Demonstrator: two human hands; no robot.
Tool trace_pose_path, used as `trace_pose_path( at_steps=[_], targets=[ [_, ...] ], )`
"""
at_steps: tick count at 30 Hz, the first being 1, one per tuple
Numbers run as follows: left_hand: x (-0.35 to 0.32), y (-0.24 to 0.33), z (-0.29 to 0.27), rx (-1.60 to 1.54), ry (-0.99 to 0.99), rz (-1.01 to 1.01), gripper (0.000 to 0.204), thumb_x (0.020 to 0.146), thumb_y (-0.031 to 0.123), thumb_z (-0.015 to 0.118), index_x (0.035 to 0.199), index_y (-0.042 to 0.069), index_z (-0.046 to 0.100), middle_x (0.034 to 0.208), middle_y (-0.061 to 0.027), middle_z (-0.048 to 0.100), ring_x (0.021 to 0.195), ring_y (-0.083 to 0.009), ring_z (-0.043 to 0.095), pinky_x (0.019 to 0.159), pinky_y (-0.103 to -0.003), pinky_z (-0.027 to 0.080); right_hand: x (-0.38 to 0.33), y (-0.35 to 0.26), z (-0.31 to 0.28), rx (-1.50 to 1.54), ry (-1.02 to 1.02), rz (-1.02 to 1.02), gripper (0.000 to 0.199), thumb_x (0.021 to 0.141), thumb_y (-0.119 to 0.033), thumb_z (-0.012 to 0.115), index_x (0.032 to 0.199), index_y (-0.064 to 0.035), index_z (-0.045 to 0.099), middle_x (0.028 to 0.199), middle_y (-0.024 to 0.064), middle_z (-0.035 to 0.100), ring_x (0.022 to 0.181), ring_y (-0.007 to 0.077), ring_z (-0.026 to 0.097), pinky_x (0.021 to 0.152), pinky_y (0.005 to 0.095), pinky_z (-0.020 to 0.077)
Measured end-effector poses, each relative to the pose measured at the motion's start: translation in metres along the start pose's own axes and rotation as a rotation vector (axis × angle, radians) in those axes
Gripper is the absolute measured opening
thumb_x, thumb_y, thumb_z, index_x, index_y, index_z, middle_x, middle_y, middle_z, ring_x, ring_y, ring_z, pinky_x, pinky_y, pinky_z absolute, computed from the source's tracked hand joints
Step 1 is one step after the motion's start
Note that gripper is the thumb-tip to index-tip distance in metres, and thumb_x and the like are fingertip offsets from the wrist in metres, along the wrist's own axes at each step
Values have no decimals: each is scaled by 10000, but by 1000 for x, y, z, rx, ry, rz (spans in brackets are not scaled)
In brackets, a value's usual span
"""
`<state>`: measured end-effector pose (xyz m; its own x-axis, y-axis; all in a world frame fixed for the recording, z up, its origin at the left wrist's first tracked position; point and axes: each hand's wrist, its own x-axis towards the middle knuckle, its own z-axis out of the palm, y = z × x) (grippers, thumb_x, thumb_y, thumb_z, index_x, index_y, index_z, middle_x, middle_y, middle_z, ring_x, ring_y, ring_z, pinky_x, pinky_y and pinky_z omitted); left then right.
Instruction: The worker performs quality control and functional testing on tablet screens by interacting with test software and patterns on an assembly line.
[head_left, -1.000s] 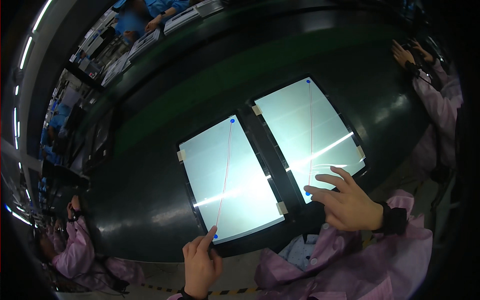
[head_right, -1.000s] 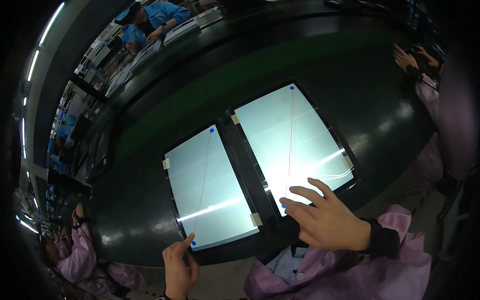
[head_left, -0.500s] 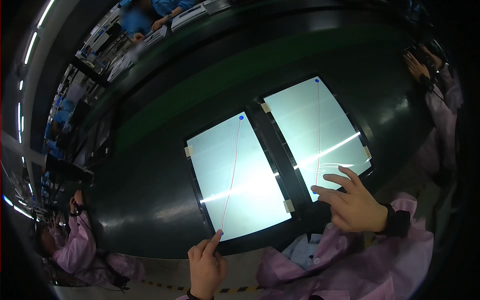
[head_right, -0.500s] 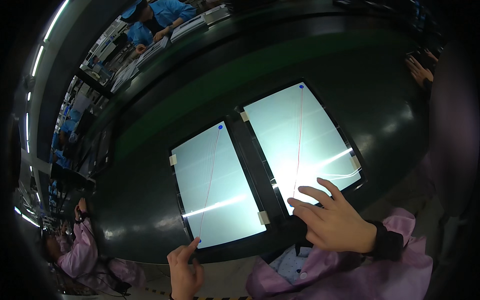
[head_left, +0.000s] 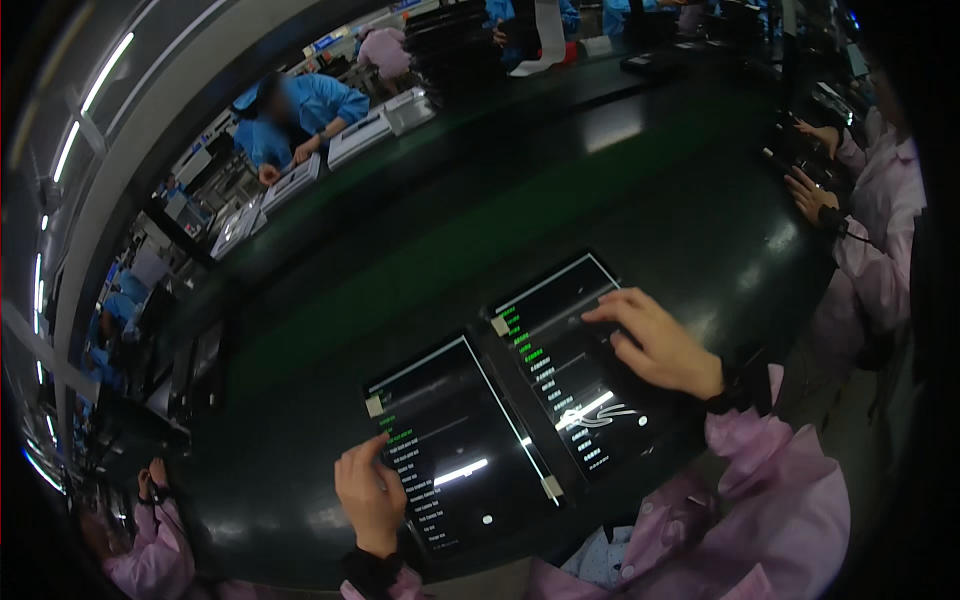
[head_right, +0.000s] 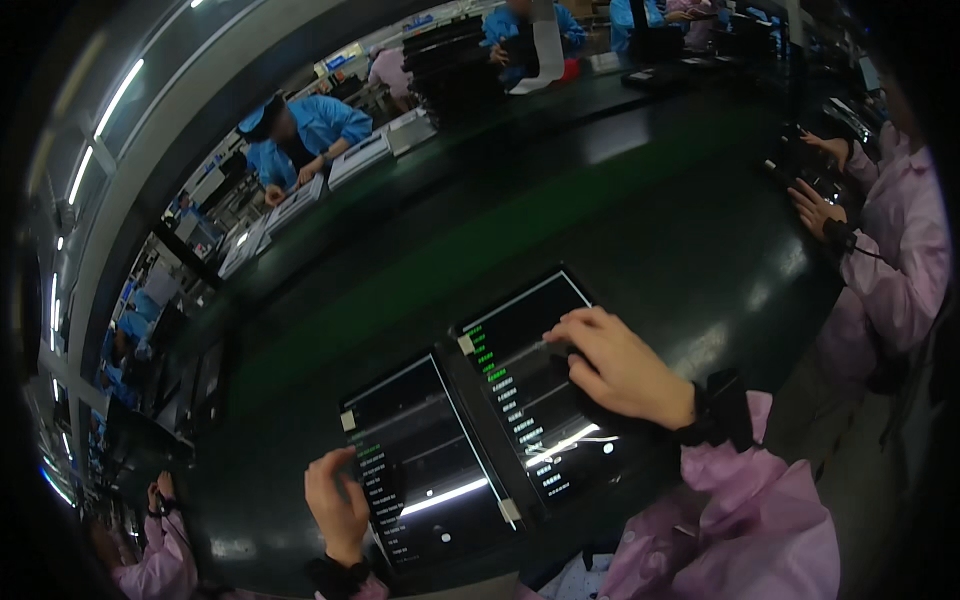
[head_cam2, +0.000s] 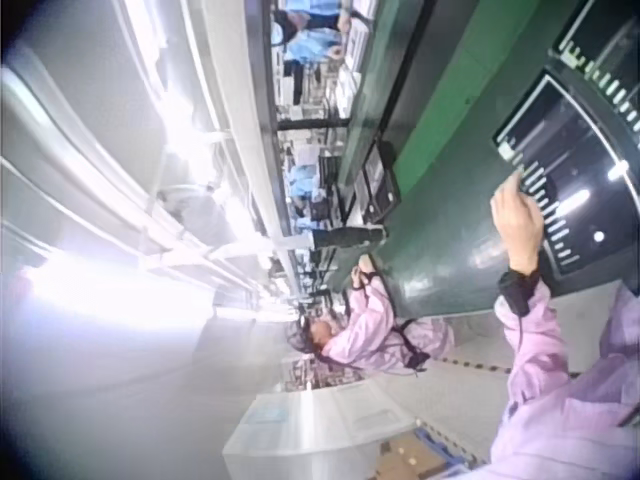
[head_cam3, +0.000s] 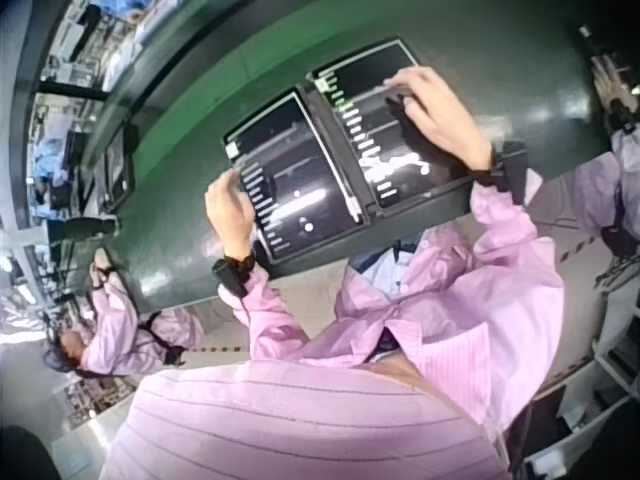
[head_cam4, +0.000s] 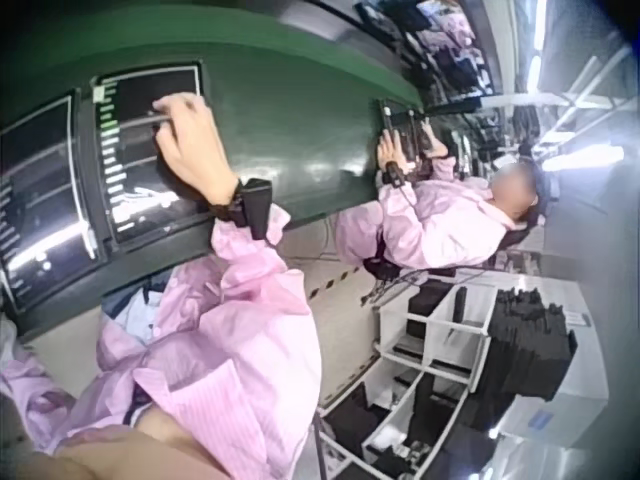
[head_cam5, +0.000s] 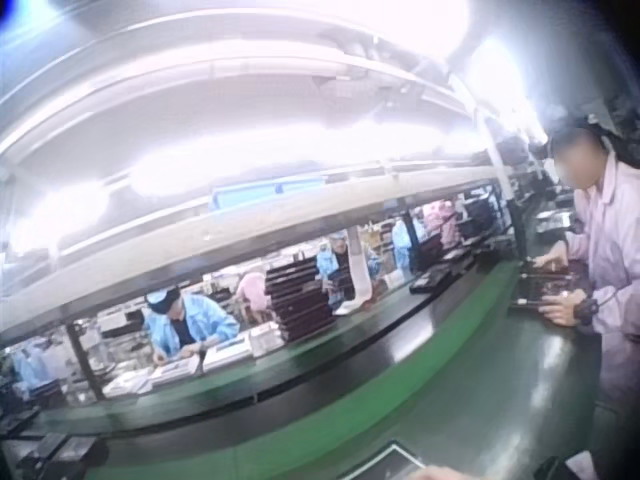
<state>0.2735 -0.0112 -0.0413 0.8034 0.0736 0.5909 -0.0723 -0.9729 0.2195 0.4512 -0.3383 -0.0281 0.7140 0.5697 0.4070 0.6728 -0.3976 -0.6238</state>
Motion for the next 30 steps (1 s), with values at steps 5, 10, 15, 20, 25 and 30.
trace_pose_path(
  at_steps=[5, 10, 15, 20, 25, 30],
  targets=[
    [-12, -8, 6, -94, 19, -102, 362, 700, -90, 485, 1032, 24, 575, 962, -112, 634, 891, -299, 565, 788, -378, 427, -9, 4, 9, -111, 68, -25, 299, 794, -69, 568, 1091, -53, 598, 1180, 180, 524, 1091, 342, 507, 929, 393, 428],
    [-15, -14, 7, -188, 41, -178, 376, 699, -85, 477, 1049, 27, 556, 986, -78, 671, 931, -294, 555, 854, -376, 413, -6, -1, 6, -72, 55, 43, 279, 792, -51, 553, 1065, -56, 607, 1178, 173, 529, 1084, 348, 504, 936, 408, 418],
    [-10, -10, 8, -125, 28, -82, 382, 686, -86, 487, 1043, 30, 557, 972, -54, 679, 905, -273, 559, 840, -367, 410, -6, -1, 5, -137, 59, 20, 250, 790, -56, 552, 1032, -49, 614, 1093, 153, 574, 1094, 338, 500, 927, 417, 417],
    [-11, -15, -3, -153, 93, -133, 328, 701, -53, 480, 1006, 23, 571, 952, -80, 658, 910, -276, 559, 870, -372, 397, -2, -3, -3, -167, 101, -79, 200, 796, -69, 554, 983, -28, 612, 926, 119, 617, 1118, 319, 494, 913, 406, 417],
    [32, -7, -10, -186, -44, -92, 291, 732, -34, 506, 988, 50, 616, 992, -134, 603, 961, -318, 532, 876, -397, 400, 18, 3, -19, -141, -107, -12, 305, 823, -87, 528, 1117, -14, 554, 1159, 174, 524, 1093, 318, 502, 948, 378, 410],
    [76, 14, 37, -203, -292, 47, 384, 756, -10, 528, 1135, 42, 562, 1130, -169, 550, 1116, -359, 466, 977, -423, 379, 59, 21, 20, -115, -261, -212, 391, 807, -106, 532, 1172, 32, 496, 1194, 233, 505, 1148, 375, 464, 987, 422, 384]
  ],
)
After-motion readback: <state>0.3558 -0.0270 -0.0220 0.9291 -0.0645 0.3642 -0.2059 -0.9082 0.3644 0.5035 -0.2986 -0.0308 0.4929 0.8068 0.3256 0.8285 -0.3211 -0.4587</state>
